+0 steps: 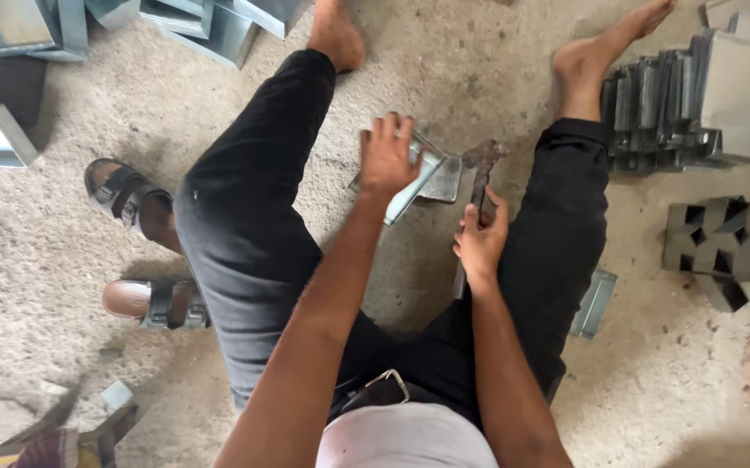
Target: The person sits on the floor and uses a hammer to strike a small metal piece placed on a larger metal block. They repeatedly pick up the metal piece, position it, and hit it with the hammer, occasionally adjusting its orientation.
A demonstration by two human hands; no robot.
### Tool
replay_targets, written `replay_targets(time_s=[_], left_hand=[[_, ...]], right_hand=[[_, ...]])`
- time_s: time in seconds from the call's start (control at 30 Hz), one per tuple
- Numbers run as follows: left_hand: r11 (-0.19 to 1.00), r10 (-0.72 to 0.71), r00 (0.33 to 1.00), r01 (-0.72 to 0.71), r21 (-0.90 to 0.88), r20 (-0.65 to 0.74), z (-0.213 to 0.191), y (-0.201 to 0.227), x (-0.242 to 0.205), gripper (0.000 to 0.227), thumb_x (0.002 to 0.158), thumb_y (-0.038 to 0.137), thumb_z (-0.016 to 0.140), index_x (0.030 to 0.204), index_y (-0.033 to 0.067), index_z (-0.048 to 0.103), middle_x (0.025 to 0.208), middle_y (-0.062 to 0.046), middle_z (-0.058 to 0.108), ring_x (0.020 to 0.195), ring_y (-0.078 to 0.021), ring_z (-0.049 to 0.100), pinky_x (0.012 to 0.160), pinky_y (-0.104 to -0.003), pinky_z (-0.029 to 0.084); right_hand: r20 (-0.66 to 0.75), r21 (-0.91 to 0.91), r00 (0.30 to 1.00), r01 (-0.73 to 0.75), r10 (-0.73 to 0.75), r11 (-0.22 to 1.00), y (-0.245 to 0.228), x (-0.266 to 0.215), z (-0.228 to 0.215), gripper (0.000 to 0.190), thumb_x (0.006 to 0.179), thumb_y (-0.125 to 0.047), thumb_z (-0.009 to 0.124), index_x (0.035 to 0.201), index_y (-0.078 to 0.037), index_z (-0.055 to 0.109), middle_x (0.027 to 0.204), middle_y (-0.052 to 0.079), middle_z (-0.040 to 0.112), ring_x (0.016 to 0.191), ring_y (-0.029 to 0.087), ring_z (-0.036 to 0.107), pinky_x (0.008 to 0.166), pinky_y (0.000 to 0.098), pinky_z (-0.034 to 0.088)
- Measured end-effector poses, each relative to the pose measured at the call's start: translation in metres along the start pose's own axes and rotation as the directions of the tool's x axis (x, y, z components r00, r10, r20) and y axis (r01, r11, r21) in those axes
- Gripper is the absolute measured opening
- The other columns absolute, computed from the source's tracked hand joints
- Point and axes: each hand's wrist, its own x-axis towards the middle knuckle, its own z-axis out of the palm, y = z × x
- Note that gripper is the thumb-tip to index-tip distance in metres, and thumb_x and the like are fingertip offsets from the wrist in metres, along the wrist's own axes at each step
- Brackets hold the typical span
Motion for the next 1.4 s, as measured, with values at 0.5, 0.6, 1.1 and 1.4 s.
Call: replay_targets(time_s=[0.5,0.6,1.1,1.4], left_hand=[[0.571,-0.425,0.905,0.271,-0.775,0.004,0.022,0.02,-0.001,0.041,0.109,0.029,0.045,0.091,0.0,0.067,0.07,-0.021,0.063,0.063,-0.0331,0.063,0.065,-0.043,0.051],[0.509,-0.424,0.874,0.012,-0.861,-0.238,0.057,0.005,-0.03,0.046,0.11,0.03,0.04,0.087,-0.0011,0.065,0.07,-0.019,0.062,0.062,-0.0311,0.06,0.062,-0.042,0.047],[0.912,-0.035,0.72,-0.261,-0.316,-0.693,0.092,-0.001,-0.025,0.048,0.122,0.021,0.039,0.1,-0.0135,0.064,0.081,-0.029,0.066,0.071,-0.0445,0.063,0.064,-0.054,0.047],[0.557,-0.273,0.939,-0.022,-0.83,-0.208,0.072,0.0,-0.03,0.047,0.108,0.027,0.038,0.076,0.0015,0.06,0.065,-0.022,0.056,0.06,-0.0409,0.058,0.059,-0.049,0.041]], right_hand=[[0.043,0.268,0.871,0.462,-0.49,0.845,-0.09,-0.064,-0.029,0.066,0.111,-0.005,0.06,0.166,-0.016,0.025,0.08,0.003,0.056,0.052,0.008,0.048,0.042,0.0248,0.035],[0.002,0.281,0.708,0.678,-0.707,0.679,-0.107,-0.082,-0.048,0.057,0.116,-0.007,0.059,0.161,-0.02,0.027,0.077,0.012,0.061,0.042,0.011,0.051,0.041,0.0277,0.04],[0.373,-0.249,0.846,0.487,-0.381,0.837,-0.117,-0.095,-0.029,0.047,0.101,-0.016,0.067,0.145,0.0,0.058,0.07,0.001,0.06,0.055,0.005,0.053,0.05,0.0219,0.041],[0.393,-0.369,0.784,0.613,-0.48,0.699,-0.105,-0.094,-0.031,0.04,0.1,-0.013,0.071,0.137,0.001,0.065,0.076,0.002,0.061,0.06,0.005,0.048,0.054,0.0229,0.04]])
